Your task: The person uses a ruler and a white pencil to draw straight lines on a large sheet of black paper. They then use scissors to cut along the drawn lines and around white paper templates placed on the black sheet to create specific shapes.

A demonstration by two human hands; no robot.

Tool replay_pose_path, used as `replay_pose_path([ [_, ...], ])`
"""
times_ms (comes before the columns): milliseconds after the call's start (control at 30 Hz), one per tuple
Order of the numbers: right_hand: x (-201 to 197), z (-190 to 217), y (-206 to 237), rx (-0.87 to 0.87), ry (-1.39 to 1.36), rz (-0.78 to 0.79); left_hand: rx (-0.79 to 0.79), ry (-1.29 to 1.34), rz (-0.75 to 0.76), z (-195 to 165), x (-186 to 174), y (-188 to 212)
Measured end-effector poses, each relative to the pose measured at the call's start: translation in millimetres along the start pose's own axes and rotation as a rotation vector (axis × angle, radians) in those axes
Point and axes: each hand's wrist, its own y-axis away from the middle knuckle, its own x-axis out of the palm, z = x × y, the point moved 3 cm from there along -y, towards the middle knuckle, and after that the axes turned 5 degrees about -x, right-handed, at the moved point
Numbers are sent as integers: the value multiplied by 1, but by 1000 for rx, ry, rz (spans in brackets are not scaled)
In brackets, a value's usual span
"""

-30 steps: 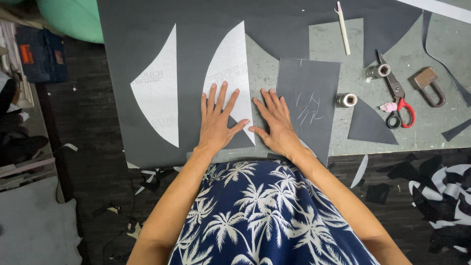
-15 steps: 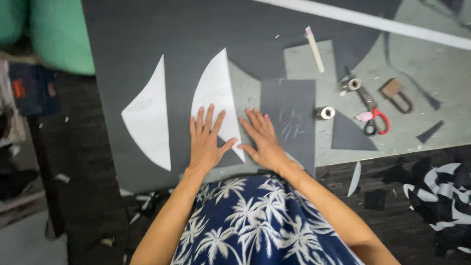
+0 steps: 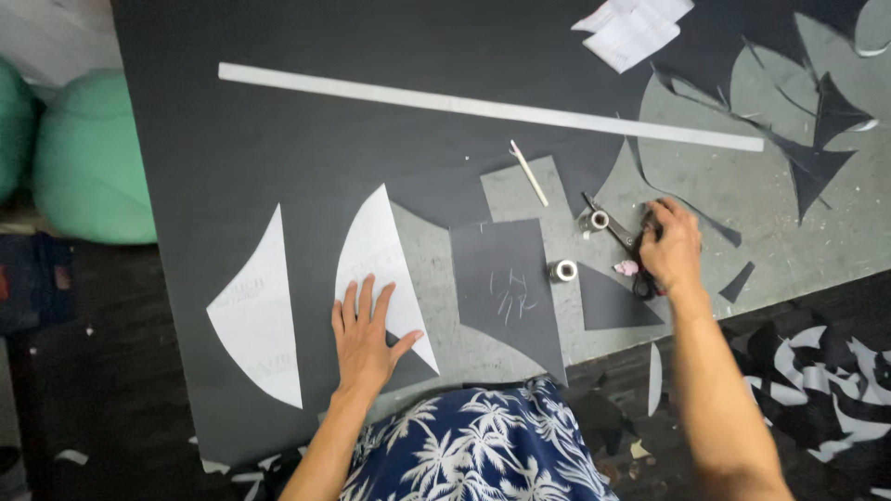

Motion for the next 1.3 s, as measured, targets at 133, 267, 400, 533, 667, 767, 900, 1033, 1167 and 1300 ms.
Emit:
replay_pose_path([
  [133,-10,-13,-6,-61,-30,123,-24,-6,22,-5,-7,-4],
  [267,-20,-15,-11,124,-74,88,-22,29,-5,-4,-9,-5],
  [400,-14,46,-16,-99,-185,-104,-61,42,3,3,-8,-3],
  [533,45,160,-1,-348,-503,315,-88,64,24,7,-8,-5],
  [667,101,255,32,-446,-669,602,-102,56,31,5,-8,-9],
  [767,120,280,43,-566,-634,581,-118,73,37,3,-7,-11],
  [900,110,257,42,-626,-598,378,-114,90,26,-2,-5,-12],
  [1033,67,183,32,-393,-428,62,-100,76,26,-3,-6,-12],
  [1167,28,100,15,-182,27,-216,-101,69,50,-3,-9,-11],
  [1300,30,62,7,-11,-68,26,-105,44,68,-3,-13,-12],
])
